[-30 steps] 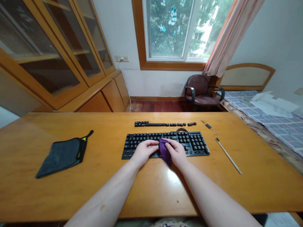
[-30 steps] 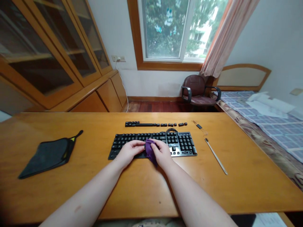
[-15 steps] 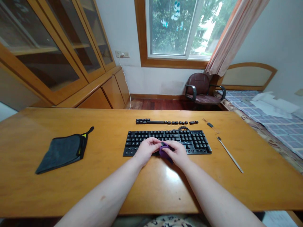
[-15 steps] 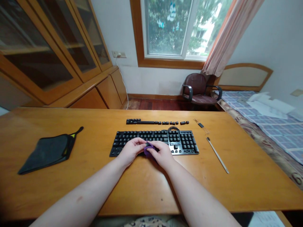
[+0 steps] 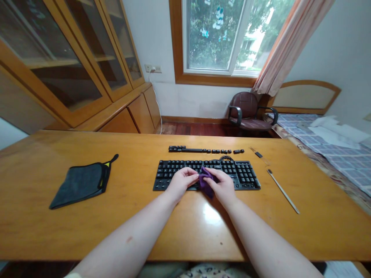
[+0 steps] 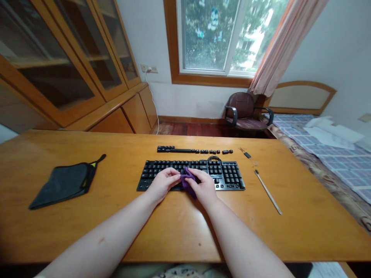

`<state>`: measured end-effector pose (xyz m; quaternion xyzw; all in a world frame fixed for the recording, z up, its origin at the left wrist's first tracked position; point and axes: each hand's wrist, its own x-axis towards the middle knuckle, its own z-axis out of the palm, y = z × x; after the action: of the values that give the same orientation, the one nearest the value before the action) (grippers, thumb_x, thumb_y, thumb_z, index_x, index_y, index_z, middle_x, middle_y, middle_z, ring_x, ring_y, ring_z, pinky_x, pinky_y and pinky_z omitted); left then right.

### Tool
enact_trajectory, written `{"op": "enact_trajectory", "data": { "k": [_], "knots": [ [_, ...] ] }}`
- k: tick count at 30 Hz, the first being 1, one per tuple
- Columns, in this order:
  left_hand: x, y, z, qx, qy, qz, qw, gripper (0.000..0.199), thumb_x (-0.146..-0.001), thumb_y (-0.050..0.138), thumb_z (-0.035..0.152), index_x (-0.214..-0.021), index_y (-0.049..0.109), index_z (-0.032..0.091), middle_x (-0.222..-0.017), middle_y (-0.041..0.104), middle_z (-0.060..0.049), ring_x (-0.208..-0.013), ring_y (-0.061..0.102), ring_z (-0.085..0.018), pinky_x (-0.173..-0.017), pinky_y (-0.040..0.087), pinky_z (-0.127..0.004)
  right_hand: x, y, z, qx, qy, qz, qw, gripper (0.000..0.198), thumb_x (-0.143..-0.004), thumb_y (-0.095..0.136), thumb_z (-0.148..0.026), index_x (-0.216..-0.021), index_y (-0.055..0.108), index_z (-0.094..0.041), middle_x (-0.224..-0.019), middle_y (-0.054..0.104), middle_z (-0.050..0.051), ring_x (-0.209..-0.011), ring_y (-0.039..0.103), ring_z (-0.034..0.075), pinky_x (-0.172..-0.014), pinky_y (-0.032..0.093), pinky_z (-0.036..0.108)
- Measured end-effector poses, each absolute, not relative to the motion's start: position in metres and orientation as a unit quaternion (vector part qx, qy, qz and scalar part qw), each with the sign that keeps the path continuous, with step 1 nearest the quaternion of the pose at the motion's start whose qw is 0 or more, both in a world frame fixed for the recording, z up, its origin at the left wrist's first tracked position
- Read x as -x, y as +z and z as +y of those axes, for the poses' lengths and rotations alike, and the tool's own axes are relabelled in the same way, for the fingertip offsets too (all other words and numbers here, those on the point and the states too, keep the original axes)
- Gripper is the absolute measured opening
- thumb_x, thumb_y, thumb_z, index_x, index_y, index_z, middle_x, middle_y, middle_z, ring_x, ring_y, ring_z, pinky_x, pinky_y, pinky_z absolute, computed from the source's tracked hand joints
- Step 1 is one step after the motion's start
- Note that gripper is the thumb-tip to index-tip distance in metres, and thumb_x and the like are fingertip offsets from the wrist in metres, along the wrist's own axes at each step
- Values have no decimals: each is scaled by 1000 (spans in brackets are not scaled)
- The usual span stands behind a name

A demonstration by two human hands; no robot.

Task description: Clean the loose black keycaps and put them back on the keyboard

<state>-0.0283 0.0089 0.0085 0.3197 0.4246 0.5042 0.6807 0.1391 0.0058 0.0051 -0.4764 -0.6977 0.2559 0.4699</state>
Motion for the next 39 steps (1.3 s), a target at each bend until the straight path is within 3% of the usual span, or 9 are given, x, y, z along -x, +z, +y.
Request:
{"op": "enact_trajectory", "data": {
  "k": [8, 14, 20, 28, 32, 39],
  "knots": [
    [28, 12, 6, -407, 460, 475, 630, 24, -55, 79, 29, -66, 64, 12, -65, 67, -2, -61, 60, -13, -66, 49, -27, -135, 6, 6, 439, 303, -728, 431, 24, -74, 66, -27, -98, 70, -29, -94, 72, 3, -87, 66, 21, -82, 52, 38],
    [29, 12, 8, -442, 455, 480, 605, 23, -55, 78, 29, -67, 67, 13, -69, 69, -6, -66, 63, -18, -70, 50, -32, -137, 2, 6, 421, 345, -703, 458, 18, -76, 65, -27, -92, 72, -30, -91, 72, 2, -84, 67, 21, -79, 53, 38],
    [30, 9, 10, -446, 463, 498, 582, 22, -54, 78, 28, -66, 69, 13, -68, 68, -4, -64, 61, -15, -70, 48, -30, -137, 5, 6, 445, 342, -679, 473, 11, -76, 64, -23, -81, 73, -27, -81, 72, 3, -76, 66, 18, -74, 53, 34],
    [27, 9, 8, -424, 461, 495, 602, 22, -54, 79, 28, -66, 68, 13, -64, 67, -3, -60, 59, -14, -62, 48, -27, -133, 8, 7, 442, 346, -688, 460, 20, -70, 69, -24, -89, 72, -27, -87, 72, 3, -81, 66, 20, -79, 52, 37],
    [27, 7, 9, -406, 469, 492, 610, 25, -52, 80, 29, -68, 69, 14, -67, 68, -3, -63, 61, -14, -66, 49, -27, -134, 9, 6, 462, 335, -672, 473, 9, -73, 66, -25, -78, 73, -26, -79, 72, 3, -74, 65, 19, -72, 53, 34],
    [25, 9, 9, -411, 496, 473, 602, 29, -53, 79, 25, -77, 67, 13, -73, 68, -4, -70, 62, -15, -74, 50, -30, -133, 5, 8, 487, 334, -651, 478, 11, -75, 63, -29, -78, 72, -24, -80, 72, 4, -76, 65, 20, -72, 52, 33]
  ]
}}
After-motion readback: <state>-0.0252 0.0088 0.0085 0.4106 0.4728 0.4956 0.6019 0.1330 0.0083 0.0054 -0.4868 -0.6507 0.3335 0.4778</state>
